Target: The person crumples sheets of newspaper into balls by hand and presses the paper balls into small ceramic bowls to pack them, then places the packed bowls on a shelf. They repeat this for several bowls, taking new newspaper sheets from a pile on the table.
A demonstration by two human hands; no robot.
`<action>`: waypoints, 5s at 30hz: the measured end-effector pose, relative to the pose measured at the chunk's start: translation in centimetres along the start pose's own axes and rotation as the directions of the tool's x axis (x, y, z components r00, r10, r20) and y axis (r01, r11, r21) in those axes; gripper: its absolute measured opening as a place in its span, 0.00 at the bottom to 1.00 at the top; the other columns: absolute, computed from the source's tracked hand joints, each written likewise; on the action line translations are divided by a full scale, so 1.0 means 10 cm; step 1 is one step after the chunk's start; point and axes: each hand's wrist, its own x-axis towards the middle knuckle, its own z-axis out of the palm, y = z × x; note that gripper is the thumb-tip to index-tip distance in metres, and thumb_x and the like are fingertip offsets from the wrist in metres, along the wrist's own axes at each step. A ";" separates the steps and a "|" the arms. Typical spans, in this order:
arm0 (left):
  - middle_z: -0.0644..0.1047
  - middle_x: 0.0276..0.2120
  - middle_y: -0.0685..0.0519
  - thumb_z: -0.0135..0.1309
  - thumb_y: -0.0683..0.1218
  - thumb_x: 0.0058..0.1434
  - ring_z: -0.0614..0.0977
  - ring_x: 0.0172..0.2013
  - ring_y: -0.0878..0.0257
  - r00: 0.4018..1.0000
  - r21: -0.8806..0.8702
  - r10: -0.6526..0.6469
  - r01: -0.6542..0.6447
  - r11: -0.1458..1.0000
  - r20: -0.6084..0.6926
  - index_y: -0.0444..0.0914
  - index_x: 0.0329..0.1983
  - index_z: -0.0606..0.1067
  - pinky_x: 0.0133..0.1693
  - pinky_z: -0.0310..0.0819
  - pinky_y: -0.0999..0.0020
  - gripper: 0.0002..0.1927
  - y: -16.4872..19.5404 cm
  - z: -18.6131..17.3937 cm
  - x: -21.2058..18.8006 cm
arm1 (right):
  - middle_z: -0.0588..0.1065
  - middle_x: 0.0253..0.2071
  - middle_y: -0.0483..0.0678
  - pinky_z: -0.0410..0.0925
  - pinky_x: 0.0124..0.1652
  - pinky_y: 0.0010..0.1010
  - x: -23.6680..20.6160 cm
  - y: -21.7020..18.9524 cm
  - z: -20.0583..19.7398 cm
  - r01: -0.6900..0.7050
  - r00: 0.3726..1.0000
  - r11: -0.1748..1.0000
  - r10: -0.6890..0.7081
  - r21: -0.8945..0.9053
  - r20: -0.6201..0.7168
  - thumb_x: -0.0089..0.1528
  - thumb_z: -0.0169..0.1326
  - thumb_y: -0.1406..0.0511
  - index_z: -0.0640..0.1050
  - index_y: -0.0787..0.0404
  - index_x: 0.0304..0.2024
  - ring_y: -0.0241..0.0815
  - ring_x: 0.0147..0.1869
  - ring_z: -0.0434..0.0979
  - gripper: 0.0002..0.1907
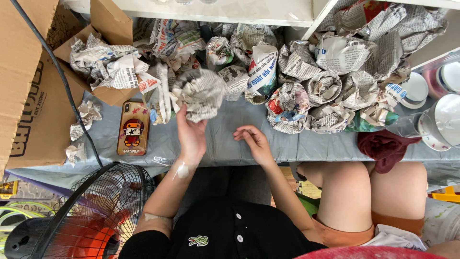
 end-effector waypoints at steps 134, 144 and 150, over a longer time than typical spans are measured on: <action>0.82 0.44 0.48 0.61 0.53 0.66 0.84 0.44 0.47 0.859 0.913 0.404 -0.157 -0.377 0.314 0.40 0.60 0.70 0.44 0.77 0.53 0.24 1.18 -0.20 -0.75 | 0.79 0.48 0.52 0.71 0.50 0.35 0.25 -0.71 0.29 0.263 0.947 0.650 -0.315 -0.713 0.062 0.57 0.43 0.82 0.79 0.61 0.44 0.53 0.53 0.80 0.20; 0.74 0.52 0.36 0.63 0.50 0.65 0.77 0.49 0.38 0.816 0.790 0.377 -0.150 -0.594 0.439 0.33 0.68 0.69 0.48 0.74 0.48 0.31 1.20 -0.01 -0.14 | 0.79 0.49 0.50 0.71 0.51 0.34 0.16 -0.70 0.24 0.307 0.934 0.651 -0.345 -0.695 0.090 0.60 0.45 0.81 0.80 0.61 0.43 0.52 0.54 0.80 0.18; 0.79 0.40 0.46 0.62 0.51 0.63 0.82 0.40 0.47 0.815 0.771 0.425 -0.042 -0.636 0.395 0.33 0.61 0.74 0.42 0.73 0.49 0.27 1.27 0.23 -0.28 | 0.79 0.49 0.50 0.71 0.52 0.35 0.16 -0.73 0.24 0.309 0.935 0.666 -0.343 -0.679 0.089 0.59 0.44 0.81 0.79 0.61 0.44 0.52 0.54 0.81 0.18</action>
